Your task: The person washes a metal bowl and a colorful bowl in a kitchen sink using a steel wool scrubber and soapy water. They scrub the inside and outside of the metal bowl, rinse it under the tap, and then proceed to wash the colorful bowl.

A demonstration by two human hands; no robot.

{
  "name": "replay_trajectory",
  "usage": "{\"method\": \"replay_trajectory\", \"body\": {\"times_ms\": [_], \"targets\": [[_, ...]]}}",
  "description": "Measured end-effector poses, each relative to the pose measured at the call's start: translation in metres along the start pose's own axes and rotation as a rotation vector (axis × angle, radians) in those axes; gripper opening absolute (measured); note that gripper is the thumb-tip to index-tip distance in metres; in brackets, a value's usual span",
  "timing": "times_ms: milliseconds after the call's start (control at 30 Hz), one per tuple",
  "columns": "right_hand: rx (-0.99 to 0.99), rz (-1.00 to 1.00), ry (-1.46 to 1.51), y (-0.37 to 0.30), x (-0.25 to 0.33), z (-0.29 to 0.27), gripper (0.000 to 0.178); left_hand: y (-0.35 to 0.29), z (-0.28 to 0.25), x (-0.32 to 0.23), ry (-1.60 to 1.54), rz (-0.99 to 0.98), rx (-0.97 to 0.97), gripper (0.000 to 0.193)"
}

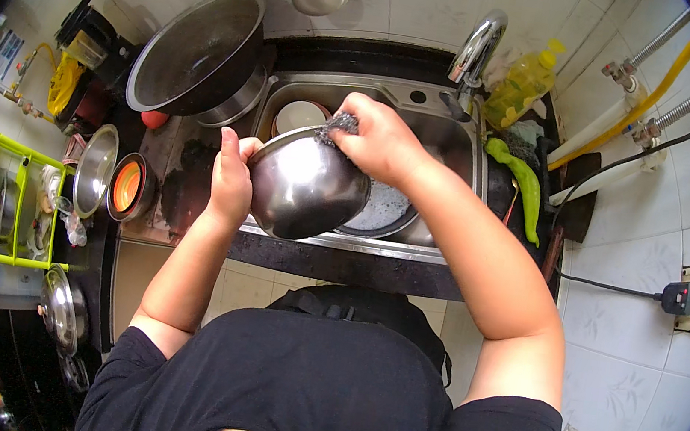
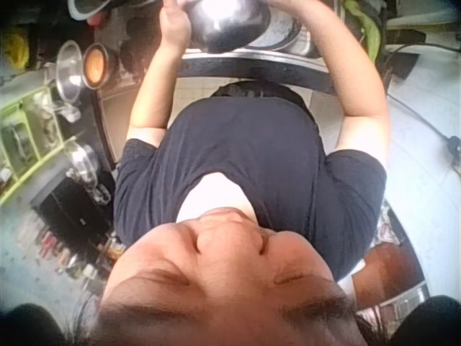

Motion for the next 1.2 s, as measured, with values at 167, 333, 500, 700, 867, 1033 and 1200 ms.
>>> {"method": "replay_trajectory", "body": {"times_ms": [167, 333, 500, 700, 867, 1033, 1200], "targets": [[-0.054, -0.377, -0.381, -0.008, 0.044, 0.033, 0.016, -0.002, 0.009, -0.01, 0.27, 0.159, 0.014, 0.067], [-0.031, -0.043, -0.002, -0.001, -0.001, 0.007, 0.021, 0.003, -0.001, 0.0, -0.052, -0.048, 0.034, 0.067], [-0.045, -0.043, -0.209, 0.0, 0.012, 0.002, 0.02, 0.01, 0.004, 0.0, 0.002, 0.039, 0.042, 0.063], [-0.03, -0.206, -0.225, 0.0, 0.025, 0.018, 0.018, 0.019, 0.011, -0.016, 0.347, 0.218, 0.015, 0.068], [-0.017, 0.103, 0.112, 0.002, -0.018, -0.011, 0.015, 0.018, 0.006, -0.016, 0.129, 0.08, 0.005, 0.07], [-0.075, -0.315, -0.313, 0.005, 0.036, 0.014, 0.019, 0.017, 0.013, -0.022, 0.354, 0.195, -0.044, 0.067], [0.026, -0.007, 0.019, 0.006, -0.015, 0.002, 0.02, 0.017, 0.009, -0.011, 0.282, 0.116, -0.016, 0.064]]}}
Point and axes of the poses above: each hand's wrist, its own y-axis towards the middle knuckle, its own z-axis out of the palm, x = y × z, the point moved 2 cm from there along y, towards the middle knuckle, and after that the axes turned 5 degrees about -x, right-handed, at the moved point
